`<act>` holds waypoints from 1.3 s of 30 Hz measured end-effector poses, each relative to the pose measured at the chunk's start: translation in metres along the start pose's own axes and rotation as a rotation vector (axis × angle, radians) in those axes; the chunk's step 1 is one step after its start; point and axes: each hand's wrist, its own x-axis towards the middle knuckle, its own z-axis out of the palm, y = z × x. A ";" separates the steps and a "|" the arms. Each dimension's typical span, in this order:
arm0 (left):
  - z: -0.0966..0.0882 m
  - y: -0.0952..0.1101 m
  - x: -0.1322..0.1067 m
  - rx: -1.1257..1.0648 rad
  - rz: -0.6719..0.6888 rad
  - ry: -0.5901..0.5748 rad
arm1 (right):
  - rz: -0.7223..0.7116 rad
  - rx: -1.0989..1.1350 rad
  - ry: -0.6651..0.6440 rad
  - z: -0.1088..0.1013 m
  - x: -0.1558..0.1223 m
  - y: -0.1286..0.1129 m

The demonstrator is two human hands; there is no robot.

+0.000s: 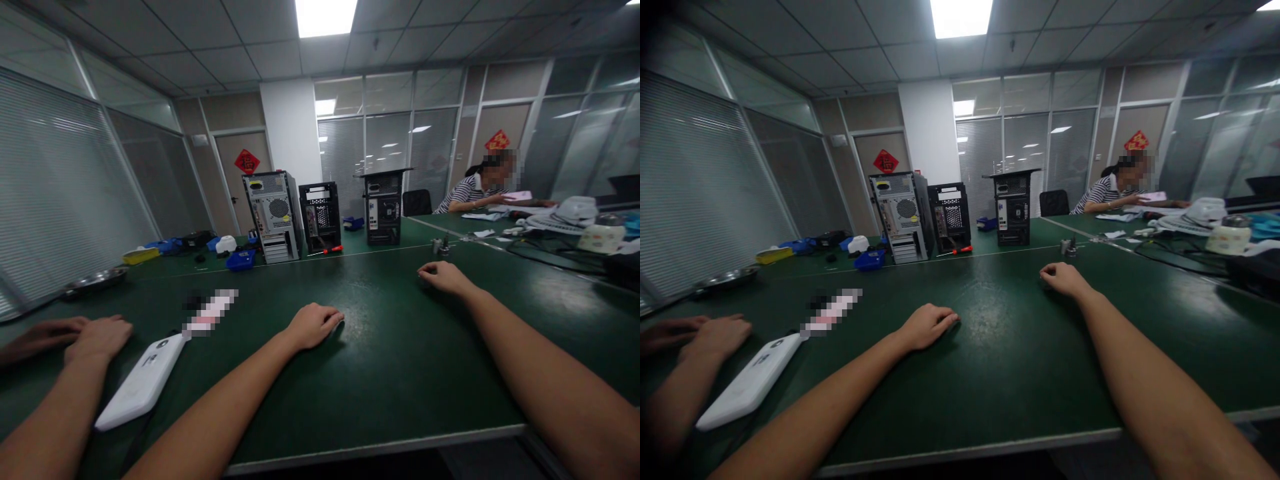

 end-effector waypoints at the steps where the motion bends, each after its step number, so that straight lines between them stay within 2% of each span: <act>1: 0.000 0.000 0.000 0.001 -0.003 -0.002 | -0.002 0.023 -0.009 0.001 0.000 0.001; 7: 0.000 -0.002 -0.001 -0.002 0.008 -0.009 | -0.044 0.162 -0.125 0.009 -0.003 0.008; 10: -0.001 -0.002 -0.001 0.000 0.004 -0.009 | -0.069 0.244 -0.081 0.015 -0.005 0.007; 13: -0.001 -0.002 -0.001 0.012 -0.008 -0.013 | -0.123 0.296 -0.030 0.022 -0.006 -0.009; 15: -0.001 -0.002 -0.001 0.011 -0.016 -0.012 | -0.204 0.283 -0.022 0.027 -0.008 -0.031; 18: -0.001 -0.002 -0.001 0.004 -0.038 -0.004 | -0.397 0.228 -0.053 0.035 -0.018 -0.080; 23: -0.003 0.002 -0.002 0.003 -0.064 0.007 | -0.763 0.153 -0.093 0.049 -0.054 -0.167; 26: -0.004 0.003 -0.002 0.015 -0.078 0.012 | -0.890 0.110 -0.147 0.058 -0.074 -0.198; 29: -0.004 0.001 -0.001 0.035 -0.070 0.002 | -0.947 0.076 -0.149 0.065 -0.083 -0.206; 34: -0.002 -0.002 -0.001 0.044 -0.074 0.001 | -0.989 0.100 -0.132 0.068 -0.081 -0.200; 39: -0.004 -0.001 -0.002 0.002 -0.007 0.000 | -1.012 0.130 -0.131 0.066 -0.081 -0.202</act>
